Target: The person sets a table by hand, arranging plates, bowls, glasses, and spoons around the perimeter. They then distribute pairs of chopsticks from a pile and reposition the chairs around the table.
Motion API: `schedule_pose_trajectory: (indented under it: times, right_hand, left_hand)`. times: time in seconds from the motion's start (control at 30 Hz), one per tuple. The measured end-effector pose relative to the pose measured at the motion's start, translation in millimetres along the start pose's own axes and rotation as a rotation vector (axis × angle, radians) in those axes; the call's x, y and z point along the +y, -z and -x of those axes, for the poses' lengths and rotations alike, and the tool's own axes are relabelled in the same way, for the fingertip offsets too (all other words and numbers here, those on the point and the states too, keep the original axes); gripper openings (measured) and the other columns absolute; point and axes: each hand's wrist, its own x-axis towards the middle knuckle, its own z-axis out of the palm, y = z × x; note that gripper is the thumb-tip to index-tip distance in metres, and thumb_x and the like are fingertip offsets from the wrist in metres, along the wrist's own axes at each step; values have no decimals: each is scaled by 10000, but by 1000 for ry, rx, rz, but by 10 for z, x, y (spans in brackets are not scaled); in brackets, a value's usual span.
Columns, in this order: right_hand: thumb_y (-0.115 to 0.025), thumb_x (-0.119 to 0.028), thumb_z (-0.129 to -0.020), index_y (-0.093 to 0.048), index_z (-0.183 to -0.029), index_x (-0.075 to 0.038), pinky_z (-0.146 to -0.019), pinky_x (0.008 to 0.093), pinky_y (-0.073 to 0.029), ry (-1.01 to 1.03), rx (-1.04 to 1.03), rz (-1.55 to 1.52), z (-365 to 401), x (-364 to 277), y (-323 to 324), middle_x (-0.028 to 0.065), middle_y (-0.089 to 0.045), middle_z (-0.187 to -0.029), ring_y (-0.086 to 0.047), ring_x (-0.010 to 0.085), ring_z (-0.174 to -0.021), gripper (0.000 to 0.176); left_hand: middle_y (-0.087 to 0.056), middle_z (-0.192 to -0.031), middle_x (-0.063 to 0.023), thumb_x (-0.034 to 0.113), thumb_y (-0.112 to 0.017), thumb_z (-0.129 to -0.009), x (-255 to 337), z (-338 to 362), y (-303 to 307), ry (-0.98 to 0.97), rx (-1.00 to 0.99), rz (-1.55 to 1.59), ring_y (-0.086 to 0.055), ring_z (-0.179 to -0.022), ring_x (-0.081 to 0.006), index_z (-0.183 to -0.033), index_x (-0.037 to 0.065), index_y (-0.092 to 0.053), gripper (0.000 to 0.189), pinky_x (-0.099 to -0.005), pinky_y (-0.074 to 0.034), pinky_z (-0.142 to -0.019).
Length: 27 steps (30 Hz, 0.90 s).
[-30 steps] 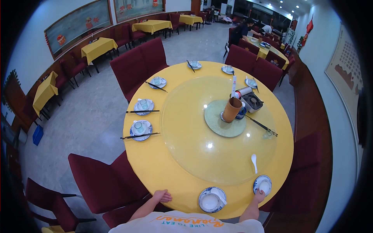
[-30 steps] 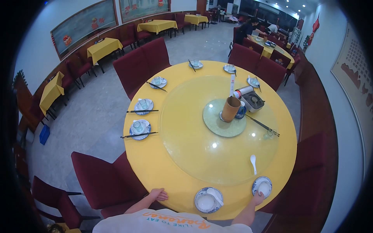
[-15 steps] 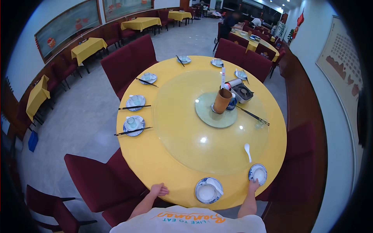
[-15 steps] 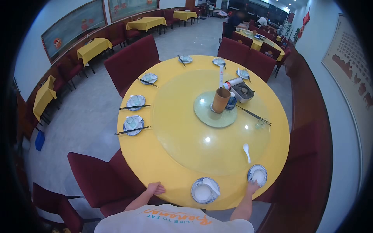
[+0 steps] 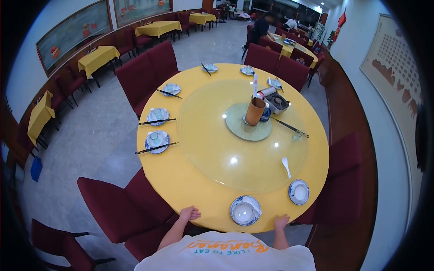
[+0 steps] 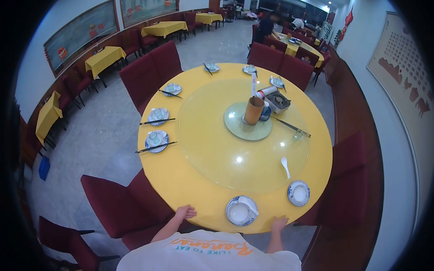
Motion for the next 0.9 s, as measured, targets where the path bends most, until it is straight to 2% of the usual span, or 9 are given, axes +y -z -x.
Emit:
schedule_pose_trajectory:
  times: [0.07, 0.17, 0.27, 0.37, 0.57, 0.67, 0.77, 0.9]
  right_hand:
    - [-527, -317, -781, -144, -1311, 24, -1007, 443, -197, 108, -58, 174, 346, -7, -16, 317, -103, -1327, -129, 400, -1251, 737]
    - [-493, -349, -785, -67, -1319, 30, -1016, 450, -167, 102, -190, 132, 680, -193, 116, 297, 24, -1351, -43, 411, -1262, 781]
    - [-447, -375, -801, -16, -1316, 43, -1029, 460, -70, 134, -216, 157, 606, -65, -74, 293, 100, -1347, 43, 438, -1254, 791]
    - [-428, -381, -808, -24, -1316, 46, -1029, 467, -52, 46, -213, 154, 562, -123, -160, 286, 122, -1347, 76, 424, -1258, 778]
    - [-403, -380, -824, 73, -1312, 29, -1014, 491, 29, -93, -320, 177, 499, -272, -168, 259, 218, -1332, 178, 393, -1247, 795]
    - [-386, -383, -834, 93, -1316, 7, -1017, 481, 31, -139, -373, 139, 623, -459, 66, 226, 235, -1340, 180, 380, -1251, 783]
    - [-375, -393, -840, 95, -1327, -32, -1005, 531, -63, -134, -341, 231, 462, -264, -179, 179, 246, -1351, 179, 349, -1261, 767]
    - [-374, -403, -842, 104, -1332, -68, -951, 593, -173, -186, -386, 222, 549, -401, -18, 143, 264, -1353, 180, 318, -1267, 762]
  left_hand:
    - [-626, -824, -152, 306, -373, -877, 16, 28, -4, -9, -11, 11, -631, -719, -222, -949, -11, -533, 362, -288, -509, -616]
    - [-625, -828, -151, 309, -370, -878, 10, 50, 6, -19, -25, 23, -629, -736, -222, -965, -9, -529, 365, -291, -507, -637]
    - [-623, -832, -154, 313, -371, -876, 29, 86, 8, -25, -24, 33, -628, -742, -226, -972, -11, -527, 372, -295, -507, -650]
    - [-622, -836, -158, 320, -371, -871, 20, 107, 17, -35, -34, 40, -627, -745, -231, -971, -15, -525, 382, -296, -507, -657]
    - [-621, -845, -161, 329, -361, -868, -18, 136, 115, 28, -39, -46, -627, -749, -232, -956, -19, -526, 395, -297, -509, -660]
    - [-621, -848, -160, 323, -358, -872, -23, 263, 128, 1, -39, -26, -627, -747, -228, -952, -19, -526, 389, -293, -511, -649]
    - [-623, -848, -156, 319, -360, -875, -80, 248, 142, -39, -40, 11, -629, -739, -223, -957, -19, -527, 386, -287, -512, -631]
    - [-625, -844, -150, 325, -366, -876, -99, 210, 144, -40, -24, 8, -631, -721, -219, -966, -17, -527, 388, -283, -512, -609]
